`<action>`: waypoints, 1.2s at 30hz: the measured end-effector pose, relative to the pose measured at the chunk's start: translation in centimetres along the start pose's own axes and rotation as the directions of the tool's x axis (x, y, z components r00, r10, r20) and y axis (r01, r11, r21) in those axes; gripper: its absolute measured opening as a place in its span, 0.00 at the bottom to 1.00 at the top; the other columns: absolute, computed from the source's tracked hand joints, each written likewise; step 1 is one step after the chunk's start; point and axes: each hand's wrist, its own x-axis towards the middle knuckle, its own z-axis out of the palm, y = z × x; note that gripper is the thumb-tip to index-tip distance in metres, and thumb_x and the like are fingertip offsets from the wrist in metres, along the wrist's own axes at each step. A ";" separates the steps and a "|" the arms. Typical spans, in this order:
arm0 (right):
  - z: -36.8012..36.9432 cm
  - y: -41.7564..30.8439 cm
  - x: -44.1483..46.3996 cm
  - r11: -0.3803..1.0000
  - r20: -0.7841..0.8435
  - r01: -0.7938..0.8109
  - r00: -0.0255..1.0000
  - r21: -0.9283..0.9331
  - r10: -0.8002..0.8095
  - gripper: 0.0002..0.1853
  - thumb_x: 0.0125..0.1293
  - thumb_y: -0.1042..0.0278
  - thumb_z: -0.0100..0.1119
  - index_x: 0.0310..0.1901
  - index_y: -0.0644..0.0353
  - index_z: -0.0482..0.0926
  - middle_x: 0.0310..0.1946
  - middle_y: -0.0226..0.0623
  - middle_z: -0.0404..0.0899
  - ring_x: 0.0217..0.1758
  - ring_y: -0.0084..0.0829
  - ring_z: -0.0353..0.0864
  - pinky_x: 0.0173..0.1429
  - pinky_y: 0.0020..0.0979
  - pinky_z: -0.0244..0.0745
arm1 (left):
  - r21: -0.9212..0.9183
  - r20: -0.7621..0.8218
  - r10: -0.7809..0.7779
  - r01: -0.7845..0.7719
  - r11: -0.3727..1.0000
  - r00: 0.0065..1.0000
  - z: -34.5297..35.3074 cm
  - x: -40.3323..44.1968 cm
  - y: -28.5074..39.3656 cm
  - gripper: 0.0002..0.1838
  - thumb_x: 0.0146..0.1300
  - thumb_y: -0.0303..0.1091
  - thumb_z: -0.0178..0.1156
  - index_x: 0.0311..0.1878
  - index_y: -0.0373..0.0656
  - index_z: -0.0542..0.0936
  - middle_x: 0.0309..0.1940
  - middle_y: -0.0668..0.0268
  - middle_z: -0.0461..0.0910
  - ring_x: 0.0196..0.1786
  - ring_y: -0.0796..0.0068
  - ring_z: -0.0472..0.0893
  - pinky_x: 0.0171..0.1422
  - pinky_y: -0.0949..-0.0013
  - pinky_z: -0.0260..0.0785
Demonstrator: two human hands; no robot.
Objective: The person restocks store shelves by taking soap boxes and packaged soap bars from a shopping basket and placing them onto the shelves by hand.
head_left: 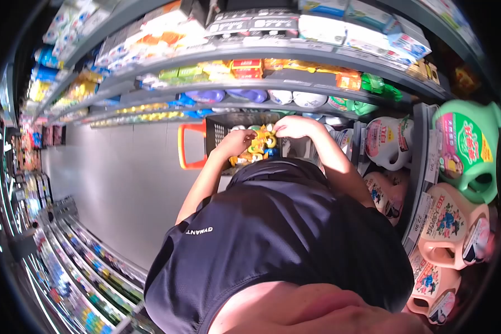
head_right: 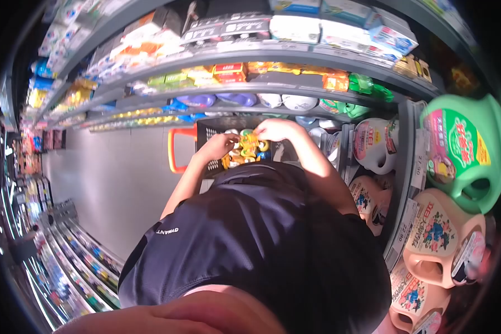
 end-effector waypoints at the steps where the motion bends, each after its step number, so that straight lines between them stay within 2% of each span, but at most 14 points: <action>1: 1.1 2.1 0.5 0.989 0.052 -0.138 0.989 -0.047 0.140 0.22 0.65 0.63 0.60 0.57 0.68 0.78 0.51 0.45 0.84 0.56 0.35 0.81 0.60 0.32 0.74 | -0.057 0.053 -0.092 0.095 0.994 0.994 1.7 -1.6 -2.8 0.17 0.63 0.27 0.56 0.56 0.43 0.80 0.47 0.51 0.84 0.51 0.54 0.84 0.56 0.60 0.75; 3: 5.0 8.8 1.0 0.983 -0.158 -0.154 0.973 0.100 0.169 0.20 0.65 0.64 0.61 0.54 0.68 0.80 0.46 0.44 0.85 0.50 0.32 0.82 0.55 0.31 0.76 | -0.005 0.122 -0.278 0.281 0.960 0.953 2.4 -4.8 -4.1 0.19 0.63 0.34 0.57 0.56 0.41 0.80 0.44 0.48 0.84 0.48 0.56 0.85 0.55 0.60 0.76; 5: 7.1 11.4 -0.5 0.922 -0.169 -0.291 0.926 0.255 0.339 0.18 0.65 0.63 0.61 0.51 0.66 0.81 0.41 0.37 0.84 0.41 0.30 0.82 0.47 0.31 0.78 | -0.036 -0.052 -0.330 0.328 0.944 0.943 4.4 -7.7 -7.5 0.20 0.60 0.34 0.59 0.56 0.43 0.80 0.43 0.47 0.83 0.49 0.50 0.84 0.56 0.54 0.75; 9: 11.9 19.6 -2.4 0.737 0.106 -0.459 0.875 0.496 0.473 0.13 0.68 0.62 0.57 0.50 0.57 0.81 0.36 0.25 0.81 0.30 0.18 0.78 0.27 0.21 0.68 | -0.012 -0.373 -0.385 0.410 0.912 0.844 7.2 -11.8 -14.0 0.22 0.57 0.33 0.60 0.57 0.44 0.79 0.47 0.45 0.82 0.51 0.45 0.81 0.59 0.51 0.74; 10: 13.5 22.8 -3.2 0.938 -0.018 -0.134 0.989 0.318 0.148 0.13 0.67 0.62 0.57 0.50 0.56 0.81 0.36 0.25 0.82 0.30 0.19 0.78 0.29 0.22 0.69 | -0.033 -0.387 -0.428 0.452 0.892 0.817 6.3 -13.0 -13.7 0.23 0.56 0.33 0.60 0.57 0.44 0.79 0.50 0.46 0.80 0.53 0.44 0.80 0.60 0.51 0.73; 13: 16.1 18.8 -5.6 0.802 0.045 -0.416 0.897 0.430 0.440 0.11 0.65 0.61 0.59 0.46 0.54 0.81 0.37 0.24 0.83 0.35 0.22 0.81 0.36 0.25 0.72 | 0.088 -0.560 -0.391 0.522 0.848 0.731 5.8 -15.6 -16.0 0.24 0.55 0.32 0.59 0.58 0.43 0.78 0.57 0.48 0.76 0.60 0.46 0.75 0.66 0.50 0.68; 15: 16.9 14.4 -5.7 0.500 0.127 -0.660 0.666 0.561 0.735 0.07 0.64 0.64 0.60 0.39 0.54 0.83 0.36 0.26 0.83 0.40 0.25 0.83 0.38 0.26 0.73 | 0.164 -0.676 -0.327 0.568 0.807 0.661 4.9 -16.9 -17.6 0.25 0.56 0.34 0.60 0.59 0.43 0.77 0.63 0.49 0.71 0.66 0.45 0.69 0.69 0.47 0.64; 18: 20.3 15.1 -6.8 0.479 0.127 -0.690 0.631 0.543 0.765 0.15 0.63 0.58 0.60 0.48 0.56 0.81 0.41 0.29 0.84 0.42 0.27 0.82 0.44 0.31 0.73 | 0.227 -0.752 -0.300 0.658 0.718 0.587 3.1 -18.5 -19.1 0.25 0.59 0.37 0.60 0.61 0.45 0.76 0.65 0.48 0.68 0.67 0.45 0.68 0.70 0.46 0.62; 22: 24.5 13.3 -8.3 0.428 0.121 -0.697 0.590 0.575 0.799 0.18 0.65 0.56 0.57 0.51 0.57 0.79 0.44 0.32 0.84 0.42 0.27 0.82 0.49 0.35 0.72 | 0.036 -0.473 -0.534 0.621 0.783 0.701 1.5 -19.4 -23.2 0.23 0.63 0.42 0.60 0.61 0.48 0.77 0.68 0.46 0.64 0.67 0.45 0.69 0.68 0.48 0.66; 24: 26.4 11.1 -8.7 0.382 0.102 -0.702 0.542 0.601 0.834 0.17 0.63 0.59 0.59 0.50 0.59 0.79 0.46 0.32 0.83 0.41 0.26 0.82 0.47 0.35 0.72 | -0.035 -0.499 -0.526 0.591 0.806 0.689 1.7 -19.2 -25.2 0.22 0.63 0.41 0.60 0.60 0.48 0.77 0.66 0.45 0.65 0.66 0.43 0.70 0.68 0.51 0.67; 27: 30.5 15.5 -11.0 0.393 0.259 -0.653 0.673 0.648 0.692 0.14 0.53 0.63 0.65 0.42 0.53 0.82 0.46 0.29 0.83 0.44 0.28 0.82 0.48 0.37 0.75 | 0.041 -0.620 -0.389 0.523 0.852 0.681 3.7 -18.1 -29.9 0.20 0.63 0.39 0.59 0.58 0.49 0.78 0.61 0.46 0.69 0.60 0.42 0.74 0.65 0.54 0.70; 28: 31.6 15.5 -11.3 0.390 0.266 -0.640 0.687 0.661 0.676 0.14 0.55 0.62 0.63 0.44 0.53 0.80 0.47 0.30 0.82 0.44 0.29 0.82 0.47 0.37 0.75 | 0.097 -0.676 -0.309 0.497 0.863 0.669 4.2 -17.6 -31.8 0.18 0.63 0.38 0.59 0.57 0.49 0.79 0.59 0.46 0.71 0.58 0.42 0.76 0.64 0.55 0.71; 31: 34.9 13.1 -12.7 0.361 0.299 -0.604 0.723 0.711 0.623 0.16 0.59 0.61 0.58 0.48 0.53 0.77 0.50 0.32 0.80 0.44 0.34 0.81 0.43 0.39 0.76 | -0.058 -0.319 -0.430 0.436 0.898 0.844 4.9 -17.7 -36.0 0.14 0.63 0.36 0.57 0.52 0.51 0.81 0.52 0.48 0.74 0.52 0.45 0.80 0.60 0.56 0.73; 36: 39.1 12.0 -14.1 0.137 0.249 -0.516 0.609 0.846 0.753 0.14 0.69 0.58 0.50 0.51 0.53 0.75 0.49 0.35 0.81 0.40 0.38 0.81 0.37 0.37 0.75 | -0.042 -0.362 -0.438 0.455 0.890 0.823 4.3 -19.0 -33.6 0.11 0.64 0.32 0.52 0.45 0.52 0.82 0.52 0.54 0.74 0.51 0.50 0.81 0.58 0.57 0.74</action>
